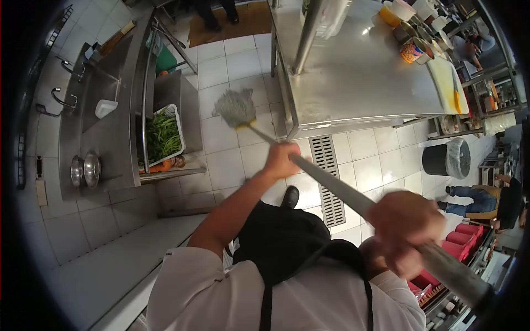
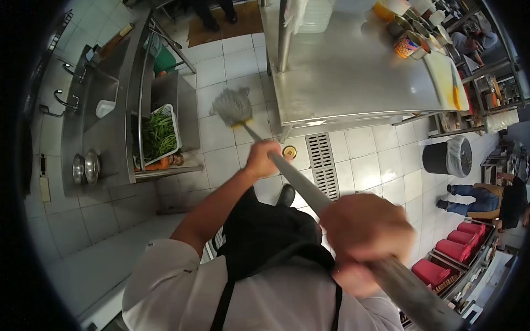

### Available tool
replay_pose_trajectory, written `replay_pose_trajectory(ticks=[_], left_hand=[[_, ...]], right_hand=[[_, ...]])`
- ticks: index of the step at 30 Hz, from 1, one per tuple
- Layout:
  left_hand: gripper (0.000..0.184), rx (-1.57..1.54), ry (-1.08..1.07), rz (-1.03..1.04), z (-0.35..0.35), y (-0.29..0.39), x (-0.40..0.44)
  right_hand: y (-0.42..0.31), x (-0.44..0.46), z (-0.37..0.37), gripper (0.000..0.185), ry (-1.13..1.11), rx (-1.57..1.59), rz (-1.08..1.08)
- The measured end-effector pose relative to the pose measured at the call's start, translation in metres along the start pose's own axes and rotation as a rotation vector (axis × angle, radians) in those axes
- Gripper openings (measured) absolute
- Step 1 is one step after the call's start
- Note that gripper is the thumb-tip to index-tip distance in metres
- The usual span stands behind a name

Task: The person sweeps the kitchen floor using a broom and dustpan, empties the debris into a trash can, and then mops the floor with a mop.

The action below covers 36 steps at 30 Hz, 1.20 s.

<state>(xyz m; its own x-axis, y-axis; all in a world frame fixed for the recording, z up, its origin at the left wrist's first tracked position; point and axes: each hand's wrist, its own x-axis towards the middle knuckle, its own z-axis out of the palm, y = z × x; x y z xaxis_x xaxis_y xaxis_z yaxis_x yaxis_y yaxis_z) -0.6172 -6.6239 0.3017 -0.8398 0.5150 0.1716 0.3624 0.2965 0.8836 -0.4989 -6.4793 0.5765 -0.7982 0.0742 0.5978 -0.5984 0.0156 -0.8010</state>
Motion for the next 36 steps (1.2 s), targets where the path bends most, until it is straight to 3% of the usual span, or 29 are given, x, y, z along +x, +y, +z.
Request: replay_pose_trajectory(ticks=[3,6,9,10,11,13,15,17,19,23,25,27,29,30,31,33,36], left_hand=[[0.035,-0.206,-0.204,0.234,0.024,0.028,-0.031],[0.031,-0.253,-0.16,0.403,0.044,0.032,-0.045],[0.029,-0.226,-0.02,0.487,0.039,0.02,-0.044],[0.027,-0.159,0.007,0.505,0.037,0.005,-0.043],[0.026,-0.16,0.018,0.489,0.035,-0.011,-0.04],[0.026,-0.087,0.091,0.391,0.033,-0.041,-0.032],[0.021,0.13,0.072,0.212,0.028,-0.077,-0.025],[0.017,0.097,0.155,0.077,0.026,-0.104,-0.032],[0.019,0.252,0.088,0.0,0.029,-0.14,-0.044],[0.02,0.157,0.176,-0.092,0.026,-0.069,-0.08],[0.026,0.296,0.248,0.045,0.041,-0.04,-0.099],[0.029,0.164,0.239,0.083,0.045,0.005,-0.121],[0.034,0.031,-0.019,0.126,0.039,0.027,-0.137],[0.037,-0.036,-0.145,0.144,0.039,0.031,-0.144],[0.041,-0.045,-0.168,0.244,0.046,0.025,-0.151],[0.04,-0.051,-0.259,0.289,0.037,0.03,-0.163],[0.037,-0.085,-0.092,0.345,0.041,0.0,-0.167]], right_hand=[[-0.045,-0.006,-0.018,0.024,-0.079,0.326,-0.162],[-0.071,-0.025,-0.016,0.026,0.002,0.237,-0.125],[-0.06,-0.048,0.016,0.028,0.124,0.154,-0.228],[-0.056,-0.052,0.013,0.026,-0.092,0.084,-0.217],[-0.042,-0.068,0.034,0.021,0.096,0.085,-0.248],[-0.017,-0.092,0.046,0.016,0.055,-0.085,-0.156],[0.037,-0.12,0.062,0.013,0.127,-0.058,-0.286],[0.07,-0.158,0.08,0.018,0.186,-0.123,-0.075],[0.081,-0.183,0.092,0.014,0.059,-0.197,-0.025],[0.027,-0.177,0.081,0.027,-0.037,-0.154,-0.015],[-0.014,-0.167,0.064,0.037,-0.019,-0.05,0.023],[-0.052,-0.155,0.047,0.034,0.042,0.008,-0.057],[-0.087,-0.15,0.031,0.032,0.035,0.093,-0.081],[-0.099,-0.148,0.023,0.032,-0.043,0.117,-0.119],[-0.107,-0.148,0.022,0.044,-0.063,0.183,-0.15],[-0.11,-0.154,0.028,0.046,0.011,0.236,-0.228],[-0.092,-0.16,0.033,0.048,-0.033,0.178,-0.273]])
